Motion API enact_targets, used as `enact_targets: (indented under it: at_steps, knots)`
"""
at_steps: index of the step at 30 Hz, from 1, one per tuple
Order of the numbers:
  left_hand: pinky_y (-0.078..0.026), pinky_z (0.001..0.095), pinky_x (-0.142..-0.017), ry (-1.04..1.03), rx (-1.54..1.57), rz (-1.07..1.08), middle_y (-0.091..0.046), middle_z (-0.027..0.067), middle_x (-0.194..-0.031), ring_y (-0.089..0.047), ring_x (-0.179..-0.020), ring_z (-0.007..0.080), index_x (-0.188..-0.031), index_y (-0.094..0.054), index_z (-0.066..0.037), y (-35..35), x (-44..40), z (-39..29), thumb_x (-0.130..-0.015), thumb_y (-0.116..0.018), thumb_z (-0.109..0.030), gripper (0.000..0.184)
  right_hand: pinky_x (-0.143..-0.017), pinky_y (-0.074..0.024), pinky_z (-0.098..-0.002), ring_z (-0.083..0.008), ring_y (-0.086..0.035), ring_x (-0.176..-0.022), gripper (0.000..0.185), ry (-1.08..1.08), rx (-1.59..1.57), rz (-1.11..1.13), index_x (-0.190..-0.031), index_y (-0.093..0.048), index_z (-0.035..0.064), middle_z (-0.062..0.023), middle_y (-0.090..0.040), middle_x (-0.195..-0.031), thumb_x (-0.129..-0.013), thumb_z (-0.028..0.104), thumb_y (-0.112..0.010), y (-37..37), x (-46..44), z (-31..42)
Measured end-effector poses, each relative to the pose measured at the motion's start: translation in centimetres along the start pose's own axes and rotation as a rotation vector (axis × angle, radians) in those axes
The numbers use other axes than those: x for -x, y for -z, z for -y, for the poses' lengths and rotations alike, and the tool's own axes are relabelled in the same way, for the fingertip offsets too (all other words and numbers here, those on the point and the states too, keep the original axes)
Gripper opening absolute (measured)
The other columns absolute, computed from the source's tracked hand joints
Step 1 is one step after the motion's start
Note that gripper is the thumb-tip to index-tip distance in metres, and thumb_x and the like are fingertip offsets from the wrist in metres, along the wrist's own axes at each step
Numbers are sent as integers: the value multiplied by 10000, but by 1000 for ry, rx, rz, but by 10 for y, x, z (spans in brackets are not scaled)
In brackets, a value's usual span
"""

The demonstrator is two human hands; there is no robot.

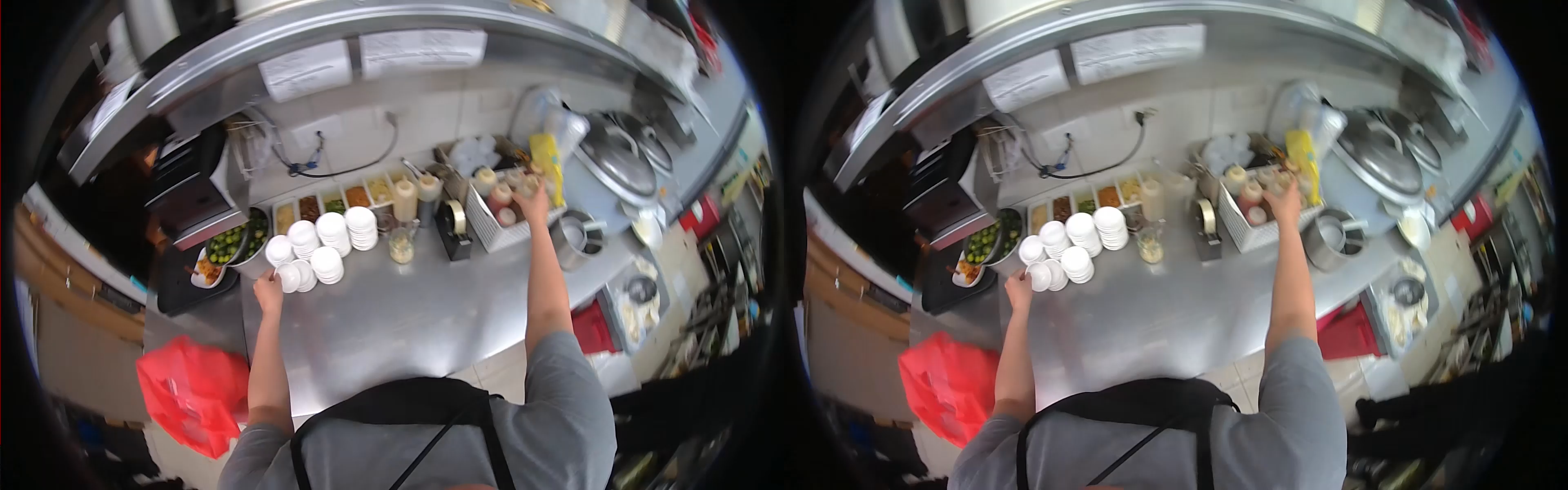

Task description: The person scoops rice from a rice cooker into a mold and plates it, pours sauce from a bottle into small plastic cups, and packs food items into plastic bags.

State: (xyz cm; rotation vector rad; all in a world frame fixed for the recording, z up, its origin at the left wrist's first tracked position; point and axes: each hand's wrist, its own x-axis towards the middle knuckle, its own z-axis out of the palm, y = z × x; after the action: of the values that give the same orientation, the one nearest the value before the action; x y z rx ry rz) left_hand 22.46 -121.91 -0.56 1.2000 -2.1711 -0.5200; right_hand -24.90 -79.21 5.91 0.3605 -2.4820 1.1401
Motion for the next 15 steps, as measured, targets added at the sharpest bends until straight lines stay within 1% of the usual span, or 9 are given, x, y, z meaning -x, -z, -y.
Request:
enact_targets:
  at_steps: [1,3,4,6,8,10,12,13,15]
  knots:
    - [-502,297,-494,29,0,-38,-603,125,-686,-611,-660,191,-820,-620,27,6,4,1,-767,-542,-85,147,-833,-410,-411,-362,-504,-983,844,24,3,-24,-1255,-309,137,-214,-526,-1052,-545,267,-746,0,1,1]
    - [-484,303,-449,452,691,41,-596,69,-754,-589,-568,169,-938,-588,-1,15,18,8,-779,-529,-65,182,-826,-410,-411,-363,-512,-968,758,34,-34,-28,-1196,-367,112,-191,-546,-1022,-554,276,-734,10,6,8]
    - [-507,336,-511,581,836,151,-576,52,-847,-595,-661,180,-1020,-533,-45,25,23,11,-799,-515,-83,224,-820,-414,-404,-355,-521,-967,748,64,-54,-3,-1193,-363,100,-185,-551,-1026,-560,265,-726,17,4,11]
    - [-512,343,-571,627,967,173,-578,57,-859,-595,-690,177,-1028,-518,-51,50,43,5,-807,-508,-94,225,-811,-426,-372,-324,-540,-955,770,352,-65,-148,-1211,-351,98,-178,-553,-1033,-548,220,-723,29,-8,4]
    - [-517,349,-630,656,1073,226,-579,62,-872,-594,-718,174,-1037,-503,-57,69,57,3,-815,-501,-105,227,-810,-427,-353,-301,-550,-923,846,91,-189,55,-1247,-299,87,-150,-555,-1020,-523,166,-729,87,0,70]
    - [-496,363,-746,764,1227,327,-573,75,-936,-582,-829,189,-1060,-469,-53,80,70,6,-830,-485,-122,241,-800,-427,-338,-270,-552,-887,882,569,-269,-135,-1281,-236,80,-129,-552,-1008,-556,138,-735,122,-22,92]
    - [-486,362,-769,778,1289,330,-565,87,-969,-570,-876,199,-1069,-458,-48,87,82,-8,-833,-486,-126,251,-797,-422,-332,-243,-537,-895,870,440,-525,-134,-1300,-194,66,-126,-530,-1008,-621,155,-730,172,-9,158]
    - [-477,361,-793,775,1352,336,-557,98,-1002,-558,-923,209,-1078,-447,-42,87,85,-17,-836,-487,-130,261,-880,-354,-315,-227,-448,-1033,801,394,-725,-181,-1297,-219,48,-131,-445,-1139,-680,179,-712,181,-2,178]
    - [-460,378,-826,787,1422,378,-539,119,-1037,-536,-971,228,-1103,-428,-22,80,89,-30,-831,-486,-101,290,-913,-313,-316,-216,-401,-1085,751,562,-638,-457,-1269,-269,26,-136,-430,-1154,-682,184,-711,178,9,193]
